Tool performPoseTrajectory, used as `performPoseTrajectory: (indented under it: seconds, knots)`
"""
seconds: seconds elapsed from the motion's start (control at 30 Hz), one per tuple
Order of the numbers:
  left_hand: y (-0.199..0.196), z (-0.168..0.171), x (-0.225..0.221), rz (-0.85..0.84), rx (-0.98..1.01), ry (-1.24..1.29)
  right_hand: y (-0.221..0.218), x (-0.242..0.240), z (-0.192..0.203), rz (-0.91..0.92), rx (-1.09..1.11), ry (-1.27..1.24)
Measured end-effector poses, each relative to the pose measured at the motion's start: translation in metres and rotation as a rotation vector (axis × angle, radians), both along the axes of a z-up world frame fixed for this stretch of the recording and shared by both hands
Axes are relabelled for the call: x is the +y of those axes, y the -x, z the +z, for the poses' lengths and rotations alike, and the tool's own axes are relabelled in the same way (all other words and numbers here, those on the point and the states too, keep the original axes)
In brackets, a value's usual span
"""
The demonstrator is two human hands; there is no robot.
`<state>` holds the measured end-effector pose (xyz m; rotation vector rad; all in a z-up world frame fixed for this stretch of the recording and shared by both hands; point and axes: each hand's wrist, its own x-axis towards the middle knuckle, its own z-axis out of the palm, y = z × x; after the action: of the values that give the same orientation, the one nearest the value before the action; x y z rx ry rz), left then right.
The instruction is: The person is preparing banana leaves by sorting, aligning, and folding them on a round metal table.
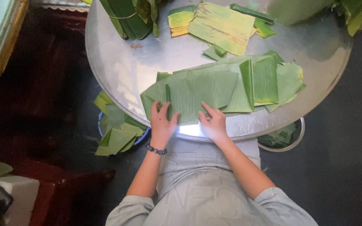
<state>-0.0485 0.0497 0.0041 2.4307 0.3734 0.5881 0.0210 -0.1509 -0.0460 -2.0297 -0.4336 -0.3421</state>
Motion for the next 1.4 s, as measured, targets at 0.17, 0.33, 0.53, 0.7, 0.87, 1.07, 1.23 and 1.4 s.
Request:
performPoseTrajectory:
  seconds: [0.17, 0.33, 0.53, 0.7, 0.87, 1.07, 1.23, 1.4]
  knots:
    - [0.014, 0.021, -0.008, -0.029, 0.124, -0.339, -0.001, 0.01, -0.01, 0.017, 0.071, -0.015]
    - [0.005, 0.005, -0.021, -0.339, 0.157, -0.588, -0.009, 0.011, 0.005, 0.096, 0.148, 0.021]
    - [0.004, 0.006, -0.03, -0.378, 0.16, -0.587, -0.028, -0.018, 0.065, 0.132, 0.051, -0.031]
    - [0.002, 0.011, -0.031, -0.402, 0.201, -0.584, -0.033, -0.029, 0.069, 0.098, -0.193, -0.042]
    - [-0.007, 0.002, -0.028, -0.453, 0.281, -0.576, -0.034, -0.052, 0.035, -0.113, -0.135, -0.025]
    - [-0.011, 0.009, -0.027, -0.478, 0.278, -0.585, -0.032, -0.039, 0.023, -0.194, -0.122, -0.231]
    - [-0.014, 0.002, -0.025, -0.47, 0.219, -0.616, -0.02, -0.019, 0.037, -0.172, -0.158, -0.242]
    - [-0.016, 0.003, -0.024, -0.46, 0.153, -0.638, -0.001, -0.005, 0.044, -0.093, -0.179, -0.305]
